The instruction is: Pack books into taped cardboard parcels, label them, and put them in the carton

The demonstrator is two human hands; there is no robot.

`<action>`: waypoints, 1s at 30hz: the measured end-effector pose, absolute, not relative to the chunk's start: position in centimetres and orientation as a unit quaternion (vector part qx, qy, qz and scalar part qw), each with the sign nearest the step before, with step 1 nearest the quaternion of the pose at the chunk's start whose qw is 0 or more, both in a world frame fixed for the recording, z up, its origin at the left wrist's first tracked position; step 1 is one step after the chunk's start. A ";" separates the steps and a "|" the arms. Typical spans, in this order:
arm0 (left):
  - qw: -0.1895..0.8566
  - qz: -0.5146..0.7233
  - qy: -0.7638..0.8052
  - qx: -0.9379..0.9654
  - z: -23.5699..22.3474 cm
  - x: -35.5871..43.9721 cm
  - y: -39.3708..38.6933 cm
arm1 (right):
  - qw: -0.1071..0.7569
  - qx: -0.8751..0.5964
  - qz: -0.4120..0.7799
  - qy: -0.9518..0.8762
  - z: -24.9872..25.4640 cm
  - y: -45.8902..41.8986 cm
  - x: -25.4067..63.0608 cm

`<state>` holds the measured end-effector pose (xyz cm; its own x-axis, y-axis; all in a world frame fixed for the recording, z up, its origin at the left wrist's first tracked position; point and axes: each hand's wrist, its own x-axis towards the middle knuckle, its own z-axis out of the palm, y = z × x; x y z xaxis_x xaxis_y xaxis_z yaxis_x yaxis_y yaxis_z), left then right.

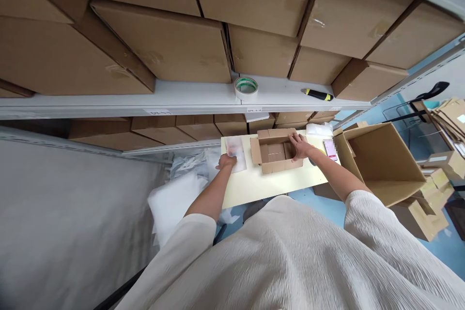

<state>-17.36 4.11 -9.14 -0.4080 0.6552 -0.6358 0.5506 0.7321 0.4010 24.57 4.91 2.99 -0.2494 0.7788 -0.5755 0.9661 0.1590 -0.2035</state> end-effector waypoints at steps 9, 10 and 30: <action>0.371 0.168 0.836 0.369 -2.5 -18.7 1.5 | 0.134 0.583 -0.295 0.745 1.4 5.8 24.9; 0.349 0.189 0.834 0.383 -1.3 -19.0 1.1 | 0.120 0.581 -0.298 0.748 1.1 5.9 24.9; 0.252 -0.037 0.608 0.752 8.0 -0.9 6.6 | -0.087 0.556 -0.310 0.766 -0.5 1.5 28.3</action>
<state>-0.88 6.56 8.04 0.2583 0.8954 -0.3627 0.9332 -0.1341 0.3334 28.32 1.51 -0.47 -0.3661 0.9063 -0.2113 0.7984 0.1893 -0.5716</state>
